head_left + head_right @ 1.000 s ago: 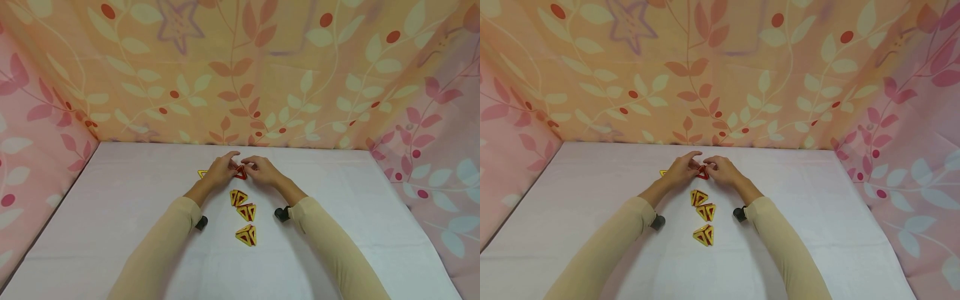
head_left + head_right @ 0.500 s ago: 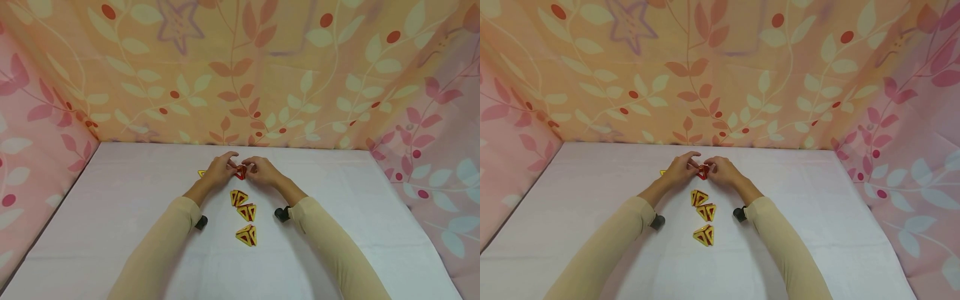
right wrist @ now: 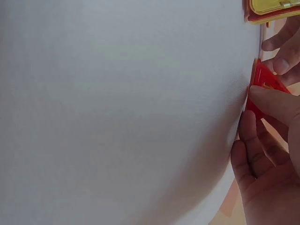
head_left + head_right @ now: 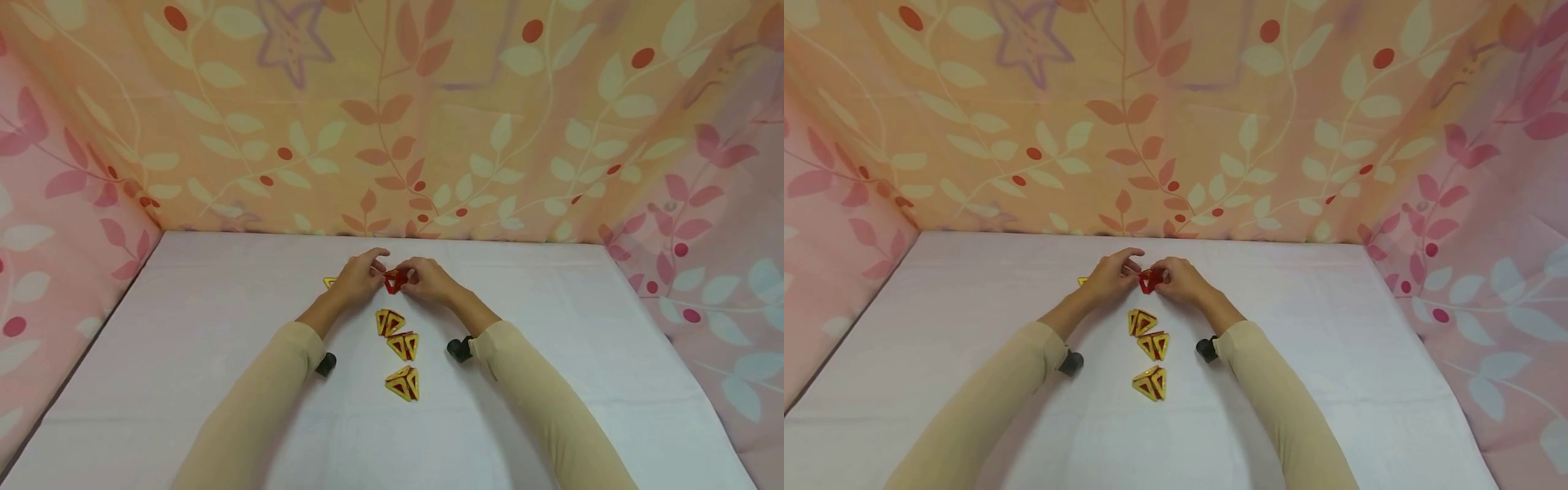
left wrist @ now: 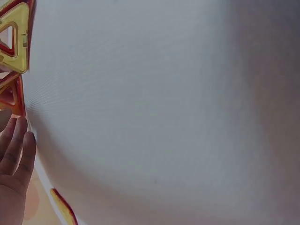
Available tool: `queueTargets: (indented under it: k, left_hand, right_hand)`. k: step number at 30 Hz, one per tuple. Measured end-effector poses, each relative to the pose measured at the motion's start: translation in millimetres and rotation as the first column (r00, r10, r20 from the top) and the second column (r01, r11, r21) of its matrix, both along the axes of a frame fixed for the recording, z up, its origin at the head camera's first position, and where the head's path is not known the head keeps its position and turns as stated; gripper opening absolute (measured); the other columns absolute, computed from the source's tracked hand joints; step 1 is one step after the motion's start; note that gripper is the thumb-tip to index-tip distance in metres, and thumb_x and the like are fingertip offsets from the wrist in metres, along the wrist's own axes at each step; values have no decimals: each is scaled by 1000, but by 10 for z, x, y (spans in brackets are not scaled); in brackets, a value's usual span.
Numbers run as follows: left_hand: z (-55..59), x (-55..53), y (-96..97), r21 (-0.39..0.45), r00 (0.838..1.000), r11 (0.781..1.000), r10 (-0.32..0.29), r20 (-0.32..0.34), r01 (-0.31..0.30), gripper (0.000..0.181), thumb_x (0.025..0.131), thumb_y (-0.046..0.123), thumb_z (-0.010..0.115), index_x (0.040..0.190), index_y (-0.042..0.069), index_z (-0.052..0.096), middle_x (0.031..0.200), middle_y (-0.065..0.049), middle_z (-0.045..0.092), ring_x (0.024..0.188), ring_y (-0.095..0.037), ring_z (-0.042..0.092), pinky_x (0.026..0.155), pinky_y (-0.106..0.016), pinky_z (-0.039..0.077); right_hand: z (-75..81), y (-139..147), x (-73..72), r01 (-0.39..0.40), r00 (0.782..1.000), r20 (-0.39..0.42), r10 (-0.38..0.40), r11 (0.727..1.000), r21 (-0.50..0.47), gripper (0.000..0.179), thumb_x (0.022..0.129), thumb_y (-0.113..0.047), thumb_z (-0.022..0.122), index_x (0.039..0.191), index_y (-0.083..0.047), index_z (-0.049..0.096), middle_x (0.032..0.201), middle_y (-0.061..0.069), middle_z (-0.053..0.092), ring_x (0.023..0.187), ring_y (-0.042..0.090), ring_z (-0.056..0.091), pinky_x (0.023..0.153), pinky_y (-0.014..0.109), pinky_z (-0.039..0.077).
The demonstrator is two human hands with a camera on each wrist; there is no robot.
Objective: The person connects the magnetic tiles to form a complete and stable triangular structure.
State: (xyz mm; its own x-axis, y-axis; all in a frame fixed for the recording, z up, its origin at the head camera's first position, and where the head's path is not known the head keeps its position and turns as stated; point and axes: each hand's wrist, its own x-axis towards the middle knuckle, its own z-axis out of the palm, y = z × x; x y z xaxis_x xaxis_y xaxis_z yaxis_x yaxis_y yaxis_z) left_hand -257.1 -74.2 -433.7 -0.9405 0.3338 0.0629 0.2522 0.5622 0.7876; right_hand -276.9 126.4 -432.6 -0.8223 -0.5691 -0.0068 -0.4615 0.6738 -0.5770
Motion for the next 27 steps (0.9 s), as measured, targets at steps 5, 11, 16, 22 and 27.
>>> queueTargets:
  k: [5, 11, 16, 22, 27]
  left_hand:
    - [67, 4, -59, -7, 1000, 1000, -15, 2, 15, 47, 93, -2, 62, 139, 3, 51, 112, -18, 69, 103, -29, 67, 91, -40, 54]
    - [169, 18, -323, -85, 999, 996, -38, -31, 35, 41, 95, 3, 63, 135, 3, 56, 112, -17, 70, 105, -30, 65, 89, -44, 54]
    - [172, 39, -689, -148, 998, 987, -63, 7, 63, 42, 93, -3, 58, 135, 1, 56, 115, -19, 68, 110, -33, 61, 89, -46, 52]
    - [106, 113, -1080, -208, 995, 974, -84, 45, 91, 56, 78, -14, 56, 133, -2, 56, 120, -22, 66, 114, -37, 58, 95, -49, 46]
    - [24, 115, -1164, -173, 997, 982, -80, -4, 78, 55, 79, -10, 73, 131, -4, 56, 117, -21, 68, 113, -37, 60, 98, -51, 46]
  right_hand:
    - [-3, 27, 7, 12, 1000, 12, -12, 1000, 19, 35, 89, -6, 73, 122, 2, 66, 109, 12, 67, 90, 21, 60, 82, 33, 52]
    - [-8, 2, 5, 34, 999, 28, -35, 998, 47, 35, 90, -9, 73, 123, 0, 67, 108, 10, 66, 91, 21, 60, 83, 31, 52]
    - [1, -37, 24, 60, 997, 44, -63, 996, 59, 36, 89, -8, 73, 123, 0, 66, 107, 10, 65, 91, 21, 59, 82, 30, 52]
    - [32, -65, 17, 67, 995, 61, -72, 994, 86, 36, 89, -10, 74, 123, -1, 66, 109, 10, 65, 95, 23, 59, 86, 33, 52]
    - [41, -47, 5, 85, 993, 69, -92, 991, 100, 37, 88, -9, 75, 123, 0, 66, 109, 10, 65, 95, 23, 59, 87, 34, 52]
